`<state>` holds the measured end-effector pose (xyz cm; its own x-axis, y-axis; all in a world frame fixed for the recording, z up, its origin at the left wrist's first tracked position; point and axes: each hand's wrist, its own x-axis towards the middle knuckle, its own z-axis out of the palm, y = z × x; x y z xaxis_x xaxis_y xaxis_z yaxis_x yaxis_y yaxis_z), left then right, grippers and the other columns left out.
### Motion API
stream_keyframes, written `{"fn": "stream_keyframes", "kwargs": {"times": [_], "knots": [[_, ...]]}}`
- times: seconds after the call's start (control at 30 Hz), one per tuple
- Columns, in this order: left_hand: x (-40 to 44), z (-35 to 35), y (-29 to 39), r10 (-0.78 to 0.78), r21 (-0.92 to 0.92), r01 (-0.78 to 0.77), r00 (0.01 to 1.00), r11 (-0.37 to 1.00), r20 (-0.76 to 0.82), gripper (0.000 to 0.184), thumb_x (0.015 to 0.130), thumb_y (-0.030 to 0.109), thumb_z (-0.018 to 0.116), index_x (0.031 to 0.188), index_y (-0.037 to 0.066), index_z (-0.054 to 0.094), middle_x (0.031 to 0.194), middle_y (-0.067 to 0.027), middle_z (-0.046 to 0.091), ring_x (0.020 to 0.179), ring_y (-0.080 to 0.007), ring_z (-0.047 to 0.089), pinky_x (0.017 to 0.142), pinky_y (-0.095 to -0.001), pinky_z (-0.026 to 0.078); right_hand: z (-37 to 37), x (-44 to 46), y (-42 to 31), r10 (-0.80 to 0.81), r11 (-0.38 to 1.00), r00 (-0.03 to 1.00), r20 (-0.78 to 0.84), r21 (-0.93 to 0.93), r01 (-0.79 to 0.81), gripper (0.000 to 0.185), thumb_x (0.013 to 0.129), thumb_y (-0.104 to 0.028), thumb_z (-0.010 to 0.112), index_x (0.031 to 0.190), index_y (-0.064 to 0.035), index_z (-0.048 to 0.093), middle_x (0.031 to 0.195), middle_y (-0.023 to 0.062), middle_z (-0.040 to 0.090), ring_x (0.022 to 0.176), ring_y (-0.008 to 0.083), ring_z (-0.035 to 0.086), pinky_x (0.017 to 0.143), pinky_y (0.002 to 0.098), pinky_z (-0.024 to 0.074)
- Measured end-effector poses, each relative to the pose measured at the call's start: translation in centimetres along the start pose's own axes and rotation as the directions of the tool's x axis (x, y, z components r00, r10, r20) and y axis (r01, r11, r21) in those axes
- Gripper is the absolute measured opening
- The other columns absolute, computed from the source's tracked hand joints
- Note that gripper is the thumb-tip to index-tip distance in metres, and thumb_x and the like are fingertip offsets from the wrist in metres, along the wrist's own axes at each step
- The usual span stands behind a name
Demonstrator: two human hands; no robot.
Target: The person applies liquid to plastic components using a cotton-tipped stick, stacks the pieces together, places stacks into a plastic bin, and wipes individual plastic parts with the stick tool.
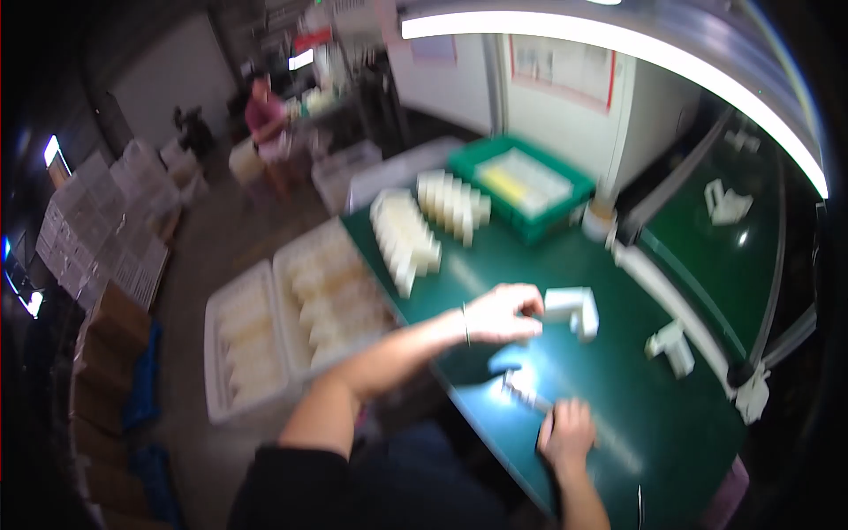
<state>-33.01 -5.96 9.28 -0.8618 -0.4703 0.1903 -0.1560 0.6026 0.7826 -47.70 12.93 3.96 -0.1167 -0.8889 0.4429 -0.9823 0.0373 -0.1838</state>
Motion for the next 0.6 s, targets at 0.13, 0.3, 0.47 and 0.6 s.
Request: {"fn": "stream_keyframes", "kwargs": {"times": [0.13, 0.3, 0.47, 0.6], "knots": [[6.1, -1.8, -3.0, -0.215, -0.011, 0.218, 0.951, 0.976, -0.223, 0.041, 0.076, 0.032, 0.072, 0.102, 0.003, 0.059, 0.096, -0.0112, 0.059, 0.087, -0.0201, 0.059, 0.076, -0.0321, 0.05, 0.4, -1.9, 0.6, -0.034, 0.999, 0.999, -0.026, 0.039, 0.035, 0.012, 0.064, -0.014, 0.059, 0.068, -0.0088, 0.049, 0.069, 0.0088, 0.044, 0.065, 0.0278, 0.049, 0.053, 0.0385, 0.0395], [8.7, 0.5, -5.7, -0.227, 0.152, 0.262, 0.95, 0.953, -0.212, 0.052, 0.081, 0.053, 0.06, 0.097, 0.004, 0.06, 0.096, -0.0179, 0.056, 0.093, -0.0298, 0.056, 0.084, -0.0394, 0.046, 0.7, -0.9, 0.0, 0.019, 0.997, 1.0, -0.019, 0.076, -0.017, 0.011, 0.065, -0.011, 0.058, 0.073, -0.0072, 0.052, 0.072, 0.0112, 0.047, 0.069, 0.0307, 0.049, 0.055, 0.041, 0.0395], [10.0, 3.1, -6.8, -0.263, 0.219, 0.29, 0.954, 0.932, -0.144, 0.06, 0.084, 0.06, 0.051, 0.1, 0.003, 0.062, 0.101, -0.0203, 0.056, 0.099, -0.0348, 0.055, 0.087, -0.0431, 0.045, -0.4, -0.7, -0.3, 0.025, 0.998, 1.0, -0.007, 0.049, -0.025, 0.012, 0.075, -0.015, 0.057, 0.085, -0.0085, 0.057, 0.077, 0.0118, 0.052, 0.07, 0.032, 0.051, 0.061, 0.0436, 0.0447], [10.1, 3.3, -5.9, -0.281, 0.236, 0.32, 0.942, 0.918, -0.184, 0.053, 0.085, 0.052, 0.054, 0.106, 0.004, 0.061, 0.101, -0.0201, 0.057, 0.101, -0.0366, 0.055, 0.089, -0.0451, 0.044, 0.5, -0.4, -0.4, 0.083, 0.992, 0.997, -0.007, 0.099, -0.082, 0.012, 0.064, -0.01, 0.058, 0.073, -0.0064, 0.052, 0.073, 0.0121, 0.048, 0.07, 0.0309, 0.049, 0.056, 0.043, 0.0394]]}}
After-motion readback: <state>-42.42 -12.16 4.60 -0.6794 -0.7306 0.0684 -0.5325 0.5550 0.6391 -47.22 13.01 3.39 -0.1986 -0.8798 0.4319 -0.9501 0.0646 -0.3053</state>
